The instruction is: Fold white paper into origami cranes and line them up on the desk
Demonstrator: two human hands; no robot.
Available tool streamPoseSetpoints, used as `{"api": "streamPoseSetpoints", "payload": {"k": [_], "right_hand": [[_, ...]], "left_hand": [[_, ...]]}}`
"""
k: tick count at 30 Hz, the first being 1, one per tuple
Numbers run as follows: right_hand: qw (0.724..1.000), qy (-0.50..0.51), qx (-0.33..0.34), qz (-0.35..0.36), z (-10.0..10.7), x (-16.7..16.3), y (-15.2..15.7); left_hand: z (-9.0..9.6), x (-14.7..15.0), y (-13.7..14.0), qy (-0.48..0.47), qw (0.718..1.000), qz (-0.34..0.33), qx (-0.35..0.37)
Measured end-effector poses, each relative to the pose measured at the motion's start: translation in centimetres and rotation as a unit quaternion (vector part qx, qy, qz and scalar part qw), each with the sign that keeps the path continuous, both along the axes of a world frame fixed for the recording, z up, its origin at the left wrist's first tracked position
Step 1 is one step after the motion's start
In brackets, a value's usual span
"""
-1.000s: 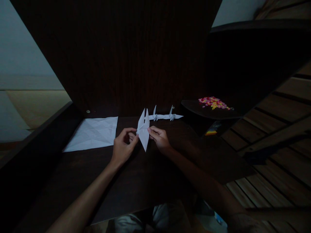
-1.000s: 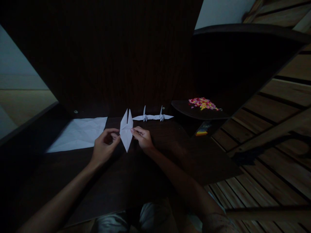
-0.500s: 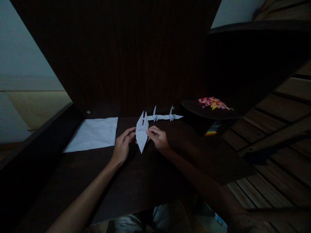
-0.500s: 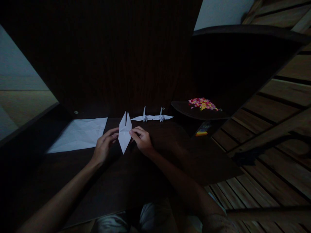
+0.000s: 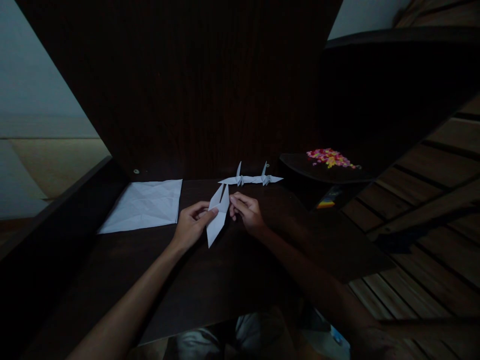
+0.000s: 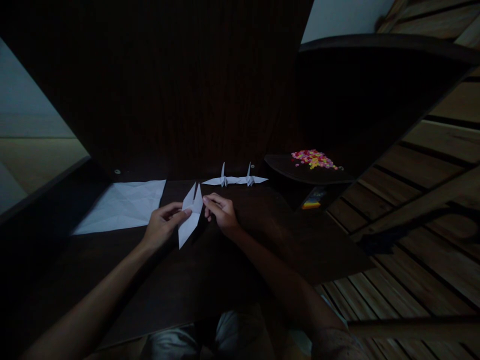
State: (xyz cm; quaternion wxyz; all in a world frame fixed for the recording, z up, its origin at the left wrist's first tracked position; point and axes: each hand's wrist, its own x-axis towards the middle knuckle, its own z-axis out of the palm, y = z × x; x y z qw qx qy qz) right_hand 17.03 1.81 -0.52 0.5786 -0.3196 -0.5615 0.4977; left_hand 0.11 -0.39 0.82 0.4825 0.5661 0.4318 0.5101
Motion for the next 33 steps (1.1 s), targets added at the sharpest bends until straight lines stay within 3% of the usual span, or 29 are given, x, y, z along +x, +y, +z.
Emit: {"api": "streamPoseSetpoints", "payload": {"k": [4,10,16,33], "right_hand": [[0.998,0.015,-0.045,0.028,-0.4,0.0,0.2],[0.998,-0.001,-0.023,0.056,-0.3,0.1,0.0],[0.997,-0.028,-0.025,0.062,0.2,0.2,-0.3],[0.997,-0.051,-0.005,0.064,0.9,0.6,-0.4]], "left_hand": [[-0.3,-0.1,0.2,-0.049,0.997,-0.027,-0.043],[-0.1,-0.1,0.3,-0.125,0.980,-0.063,-0.141],[0.1,-0.1,0.1,-0.126,0.969,-0.090,-0.191],[-0.1,-0.4,0.2,-0.061,0.985,-0.094,-0.130]]}}
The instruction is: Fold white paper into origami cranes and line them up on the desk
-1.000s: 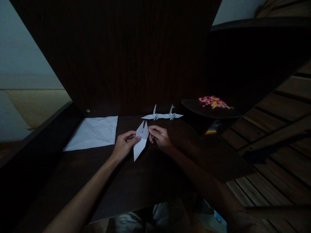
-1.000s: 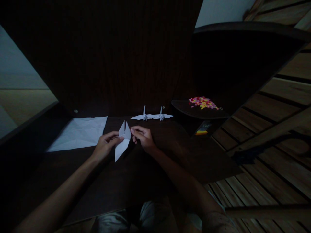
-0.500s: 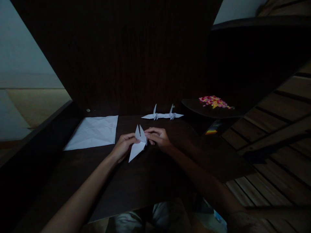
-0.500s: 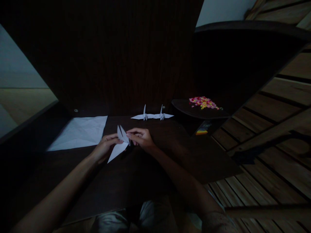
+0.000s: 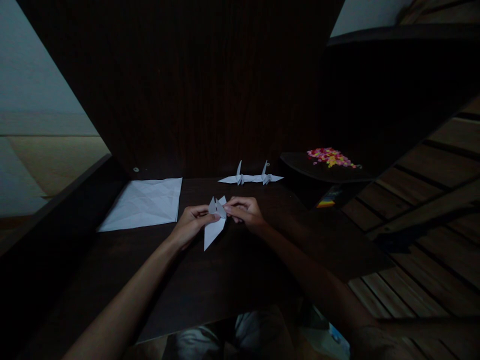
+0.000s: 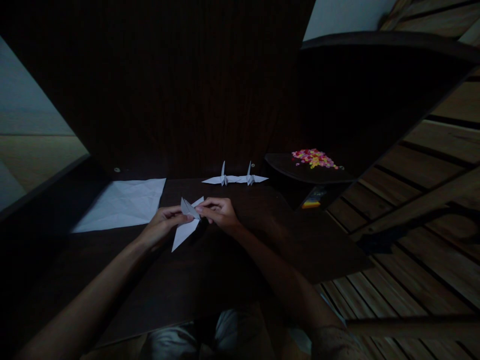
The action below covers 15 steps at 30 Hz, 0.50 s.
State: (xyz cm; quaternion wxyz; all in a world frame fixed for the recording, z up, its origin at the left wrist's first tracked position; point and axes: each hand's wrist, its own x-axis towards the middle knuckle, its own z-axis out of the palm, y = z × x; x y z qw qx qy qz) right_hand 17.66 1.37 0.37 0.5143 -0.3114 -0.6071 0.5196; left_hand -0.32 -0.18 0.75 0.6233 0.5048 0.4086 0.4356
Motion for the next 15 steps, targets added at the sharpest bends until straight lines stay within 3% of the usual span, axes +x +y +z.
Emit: {"api": "streamPoseSetpoints", "payload": {"k": [7,15], "right_hand": [[0.999,-0.015,0.023,-0.025,0.27,-0.07,-0.05],[0.981,-0.070,0.106,-0.146,-0.64,-0.45,0.10]], "left_hand": [[0.00,-0.14,0.09,0.062,0.998,0.010,0.026],[-0.40,-0.07,0.28,0.127,0.988,0.036,0.084]]}}
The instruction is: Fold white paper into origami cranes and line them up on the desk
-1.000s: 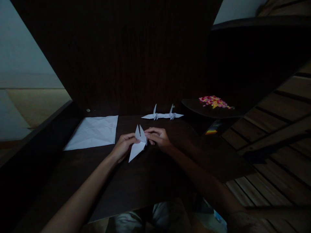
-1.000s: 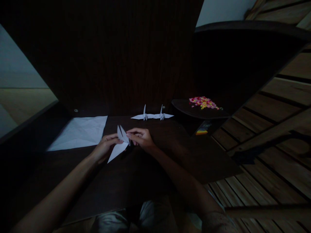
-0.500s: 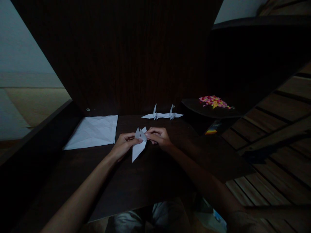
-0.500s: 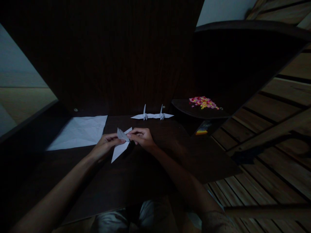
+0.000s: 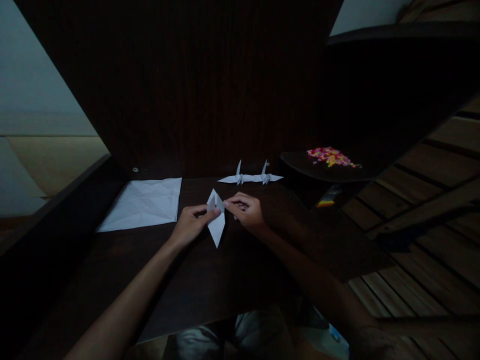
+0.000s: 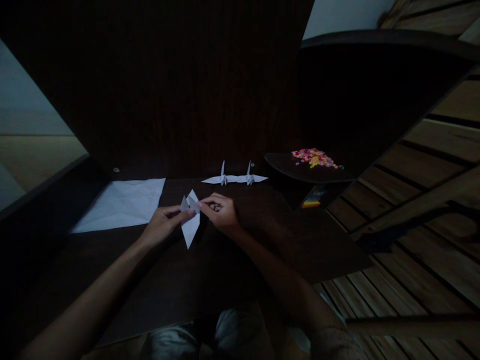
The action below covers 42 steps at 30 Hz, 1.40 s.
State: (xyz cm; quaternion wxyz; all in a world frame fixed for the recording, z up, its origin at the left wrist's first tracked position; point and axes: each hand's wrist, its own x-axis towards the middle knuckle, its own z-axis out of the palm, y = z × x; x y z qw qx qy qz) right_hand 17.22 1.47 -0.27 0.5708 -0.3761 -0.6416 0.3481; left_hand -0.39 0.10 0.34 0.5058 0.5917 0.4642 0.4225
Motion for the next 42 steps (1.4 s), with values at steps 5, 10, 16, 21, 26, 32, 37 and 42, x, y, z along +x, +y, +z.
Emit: {"api": "streamPoseSetpoints", "payload": {"k": [5,10,16,21,26,32,37,42], "right_hand": [[1.000,-0.010,0.022,-0.008,0.0,-0.1,-0.1],[0.999,-0.005,0.003,0.046,0.2,0.0,-0.3],[1.000,0.002,-0.016,0.021,0.2,0.1,-0.2],[0.997,0.044,-0.042,0.037,0.4,0.1,-0.1],[0.993,0.051,-0.078,0.076,0.6,0.5,0.1],[0.982,0.046,-0.103,0.153,0.8,1.5,0.2],[0.968,0.051,-0.141,0.201,1.1,1.8,-0.1],[0.968,0.034,-0.133,0.210,1.1,1.9,0.1]], "left_hand": [[-0.3,0.0,0.1,0.005,1.000,-0.004,0.017],[-0.6,-0.1,0.2,0.007,0.999,-0.022,0.029],[-0.1,0.0,0.1,-0.038,0.998,-0.058,0.004],[0.1,0.1,-0.1,-0.050,0.997,-0.053,-0.041],[-0.2,-0.1,0.0,-0.067,0.993,-0.068,-0.065],[0.3,-0.3,-0.4,-0.054,0.986,-0.138,-0.082],[0.9,-0.3,-0.7,-0.059,0.980,-0.164,-0.094],[0.8,-0.3,-0.6,-0.069,0.980,-0.164,-0.086]]}}
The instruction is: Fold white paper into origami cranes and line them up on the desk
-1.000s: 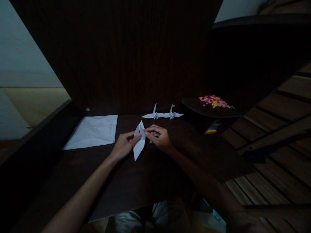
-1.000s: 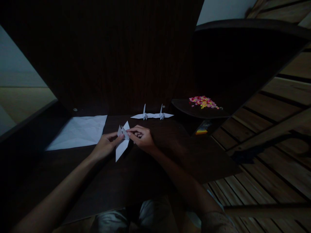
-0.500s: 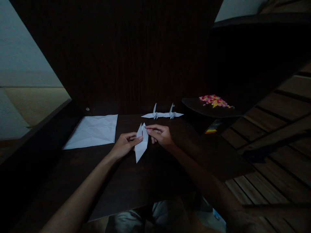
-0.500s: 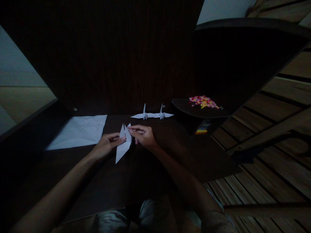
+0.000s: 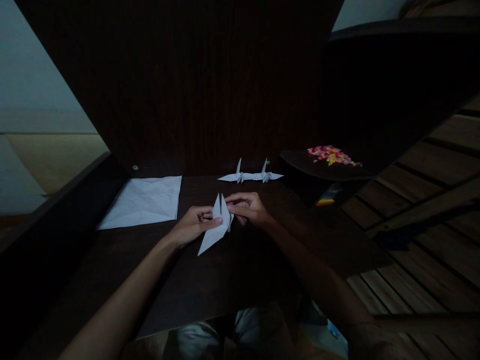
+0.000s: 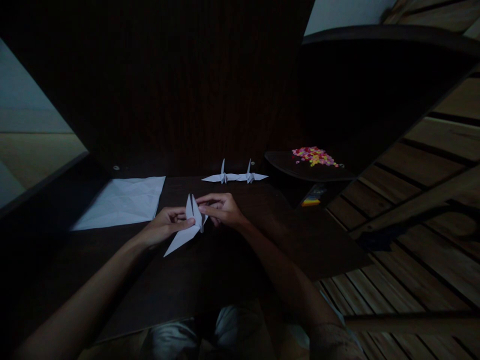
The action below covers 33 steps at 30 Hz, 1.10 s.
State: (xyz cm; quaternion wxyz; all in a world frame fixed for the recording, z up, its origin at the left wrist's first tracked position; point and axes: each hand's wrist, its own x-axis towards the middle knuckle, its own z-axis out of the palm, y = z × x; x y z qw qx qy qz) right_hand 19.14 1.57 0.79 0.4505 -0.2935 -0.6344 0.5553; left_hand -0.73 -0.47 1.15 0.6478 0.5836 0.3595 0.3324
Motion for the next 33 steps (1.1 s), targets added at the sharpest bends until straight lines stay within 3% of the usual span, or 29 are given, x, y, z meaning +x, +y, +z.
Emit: {"api": "streamPoseSetpoints", "payload": {"k": [6,13,26,33], "right_hand": [[1.000,0.002,0.011,-0.026,-0.1,-0.2,0.1],[0.992,-0.022,0.087,-0.085,0.5,-1.0,-0.4],[0.986,-0.002,0.111,-0.128,0.4,-1.2,-0.2],[0.986,0.002,0.116,-0.117,0.4,-1.1,-0.3]], "left_hand": [[-0.3,0.1,0.3,0.013,0.998,0.046,0.035],[-0.5,0.2,0.6,0.026,0.991,0.101,0.087],[-0.9,0.2,0.7,0.021,0.984,0.137,0.113],[-0.8,0.2,0.8,0.025,0.980,0.143,0.133]]}}
